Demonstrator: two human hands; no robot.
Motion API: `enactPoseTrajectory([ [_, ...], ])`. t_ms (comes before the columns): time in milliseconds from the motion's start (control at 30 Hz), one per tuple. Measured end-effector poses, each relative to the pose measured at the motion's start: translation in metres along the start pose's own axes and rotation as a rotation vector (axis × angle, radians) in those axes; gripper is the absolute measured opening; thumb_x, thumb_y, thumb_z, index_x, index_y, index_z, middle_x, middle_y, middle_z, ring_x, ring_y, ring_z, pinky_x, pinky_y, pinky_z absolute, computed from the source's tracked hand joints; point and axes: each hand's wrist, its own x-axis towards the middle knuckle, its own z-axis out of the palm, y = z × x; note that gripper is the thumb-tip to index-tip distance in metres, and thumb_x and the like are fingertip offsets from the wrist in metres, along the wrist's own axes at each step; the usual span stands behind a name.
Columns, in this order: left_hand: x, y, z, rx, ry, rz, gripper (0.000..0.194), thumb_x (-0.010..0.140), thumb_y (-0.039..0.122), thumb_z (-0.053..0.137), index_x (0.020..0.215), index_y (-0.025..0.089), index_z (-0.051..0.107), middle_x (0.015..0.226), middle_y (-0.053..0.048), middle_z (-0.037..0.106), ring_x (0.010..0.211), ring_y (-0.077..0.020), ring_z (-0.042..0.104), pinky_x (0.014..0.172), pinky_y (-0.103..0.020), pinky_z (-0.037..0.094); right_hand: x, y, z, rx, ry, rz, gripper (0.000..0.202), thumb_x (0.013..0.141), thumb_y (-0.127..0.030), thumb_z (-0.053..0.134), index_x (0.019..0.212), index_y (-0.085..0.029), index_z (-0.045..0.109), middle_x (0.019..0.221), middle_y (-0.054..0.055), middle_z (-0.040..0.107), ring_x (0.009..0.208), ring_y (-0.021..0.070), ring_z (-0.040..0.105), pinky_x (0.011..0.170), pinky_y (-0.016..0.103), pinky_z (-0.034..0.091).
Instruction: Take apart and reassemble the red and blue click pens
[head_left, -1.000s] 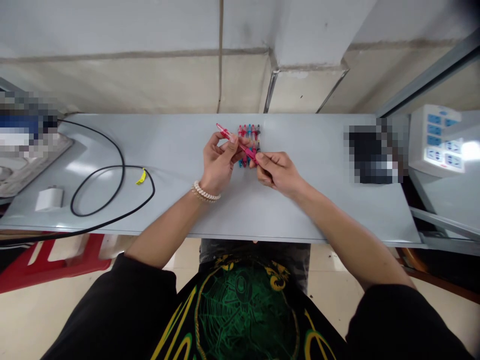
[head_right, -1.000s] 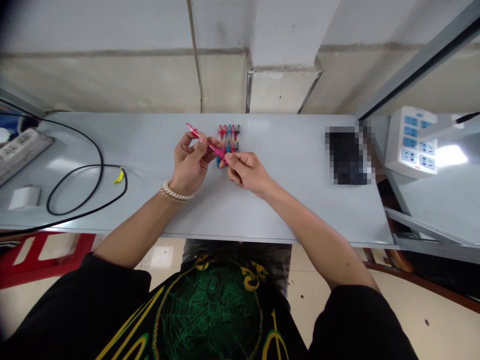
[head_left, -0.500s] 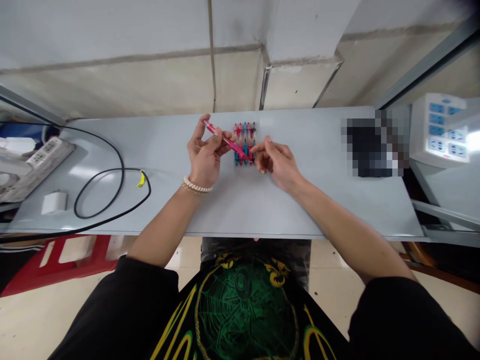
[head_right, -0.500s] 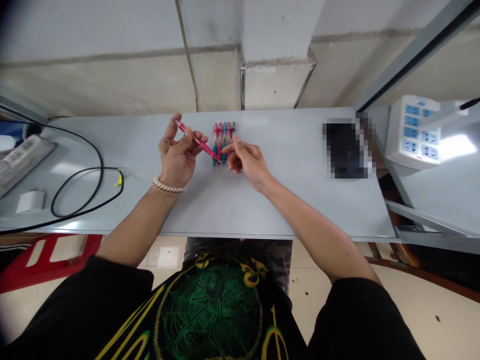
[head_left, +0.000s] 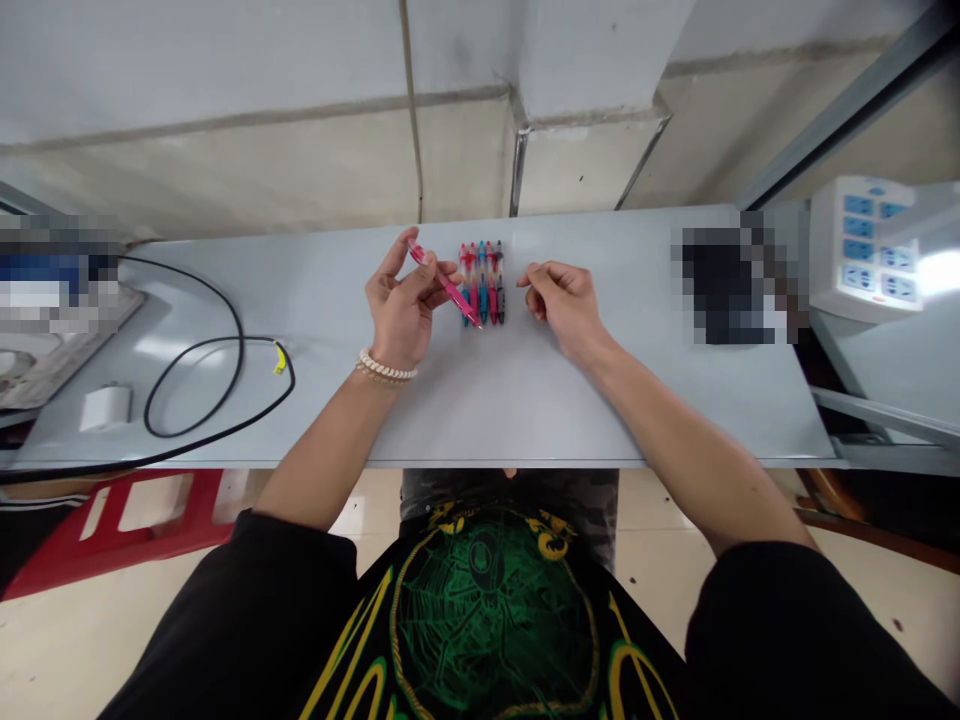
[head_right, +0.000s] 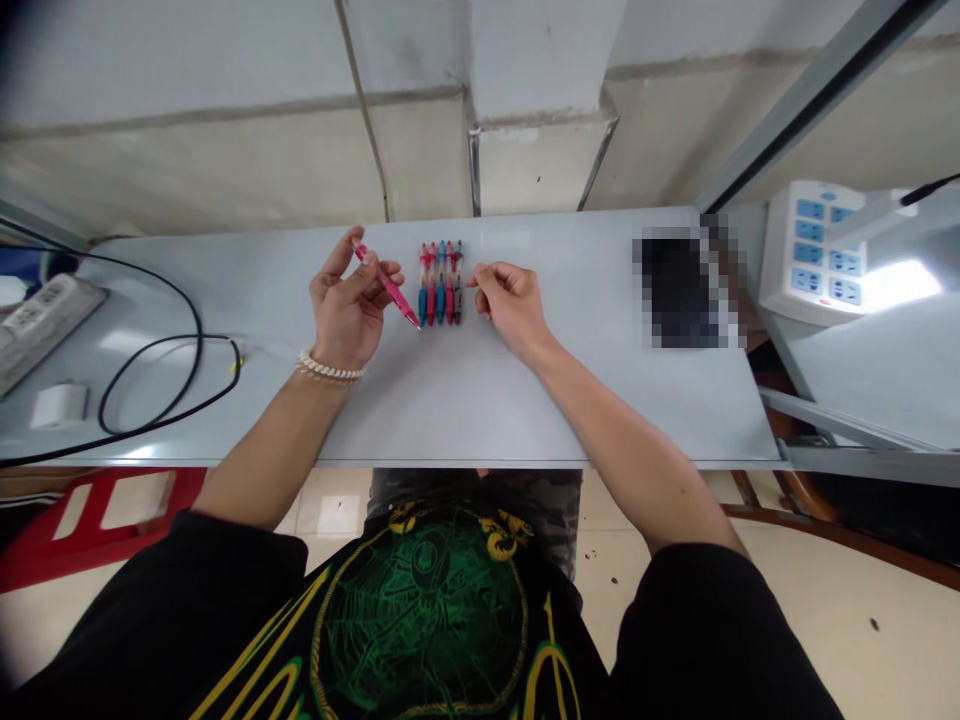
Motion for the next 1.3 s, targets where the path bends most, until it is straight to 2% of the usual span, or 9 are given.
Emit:
enactPoseTrajectory([
  [267, 0.006, -0.003, -0.007, 0.143, -0.057, 0.053, 0.058, 0.084, 0.046, 0.093, 0.134, 0.030, 0.067, 0.087, 0.003, 0.080, 0.089, -0.0202, 0.082, 0.085, -0.037, 0.067, 0.001, 0.011, -0.005, -0.179, -0.052, -0.121, 0.039, 0.105, -0.054, 0.069, 0.079, -0.024, 0.068, 0.058, -0.003, 0.057, 0.054, 0.0128, 0.048, 0.057, 0.030, 0.039],
  [433, 0.013, 0.005, -0.020, 0.335, -0.047, 0.095, 0.081, 0.096, 0.042, 0.085, 0.164, 0.032, 0.042, 0.086, 0.008, 0.081, 0.084, -0.0173, 0.078, 0.089, -0.040, 0.062, 0.004, 0.023, -0.007, -0.642, -0.008, -0.364, 0.013, 0.100, -0.033, 0.073, 0.110, -0.026, 0.071, 0.078, 0.001, 0.070, 0.081, 0.0237, 0.062, 0.090, 0.041, 0.051],
  [533, 0.023, 0.009, -0.036, 0.542, -0.031, 0.211, 0.062, 0.104, 0.034, 0.074, 0.160, 0.026, 0.049, 0.079, 0.008, 0.077, 0.079, -0.0159, 0.073, 0.093, -0.039, 0.058, 0.005, 0.026, -0.007, -0.741, -0.105, -0.417, 0.020, 0.102, -0.028, 0.067, 0.120, -0.024, 0.073, 0.084, 0.004, 0.073, 0.086, 0.0255, 0.064, 0.099, 0.044, 0.050],
  [633, 0.035, 0.008, -0.054, 0.884, -0.003, 0.264, 0.024, 0.096, 0.025, 0.070, 0.118, 0.023, 0.078, 0.078, 0.000, 0.075, 0.074, -0.0197, 0.069, 0.091, -0.040, 0.056, 0.005, 0.026, -0.007, -0.792, -0.176, -0.444, 0.019, 0.102, -0.026, 0.062, 0.116, -0.024, 0.076, 0.092, 0.007, 0.073, 0.091, 0.0263, 0.066, 0.096, 0.043, 0.051],
  [700, 0.041, 0.005, -0.064, 1.109, 0.018, 0.292, 0.018, 0.091, 0.020, 0.066, 0.100, 0.021, 0.082, 0.076, -0.003, 0.071, 0.076, -0.0225, 0.068, 0.096, -0.043, 0.055, 0.005, 0.024, -0.008, -0.815, -0.199, -0.437, 0.017, 0.101, -0.024, 0.060, 0.109, -0.024, 0.076, 0.097, 0.009, 0.073, 0.094, 0.0270, 0.067, 0.092, 0.042, 0.052],
  [833, 0.048, -0.003, -0.078, 1.353, 0.034, 0.338, 0.026, 0.089, 0.017, 0.063, 0.106, 0.018, 0.083, 0.082, -0.008, 0.068, 0.089, -0.0289, 0.067, 0.106, -0.051, 0.053, 0.006, 0.021, -0.009, -0.829, -0.188, -0.399, 0.016, 0.103, -0.025, 0.056, 0.101, -0.023, 0.072, 0.096, 0.009, 0.070, 0.087, 0.0258, 0.064, 0.087, 0.042, 0.052],
  [1000, 0.046, -0.008, -0.078, 1.363, 0.034, 0.382, 0.027, 0.090, 0.017, 0.063, 0.110, 0.018, 0.082, 0.108, -0.017, 0.067, 0.122, -0.0367, 0.062, 0.115, -0.056, 0.052, 0.007, 0.020, -0.008, -0.893, -0.105, -0.330, 0.005, 0.096, -0.027, 0.066, 0.094, -0.023, 0.065, 0.092, 0.008, 0.069, 0.079, 0.0234, 0.059, 0.080, 0.039, 0.049],
  [1200, 0.041, -0.007, -0.068, 1.326, -0.020, 0.430, 0.027, 0.088, 0.018, 0.067, 0.111, 0.018, 0.082, 0.110, -0.017, 0.063, 0.123, -0.0381, 0.059, 0.115, -0.060, 0.052, 0.008, 0.014, -0.013, -0.940, -0.185, -0.371, 0.027, 0.089, -0.009, 0.053, 0.105, -0.021, 0.072, 0.089, 0.007, 0.072, 0.080, 0.0230, 0.061, 0.082, 0.039, 0.048],
  [1300, 0.040, -0.008, -0.068, 1.311, 0.009, 0.426, 0.033, 0.086, 0.018, 0.069, 0.118, 0.018, 0.078, 0.118, -0.018, 0.062, 0.123, -0.0381, 0.060, 0.113, -0.059, 0.053, 0.007, 0.011, -0.015, -0.970, -0.193, -0.362, 0.016, 0.090, -0.012, 0.056, 0.093, -0.021, 0.069, 0.089, 0.008, 0.072, 0.080, 0.0228, 0.060, 0.080, 0.038, 0.048],
])
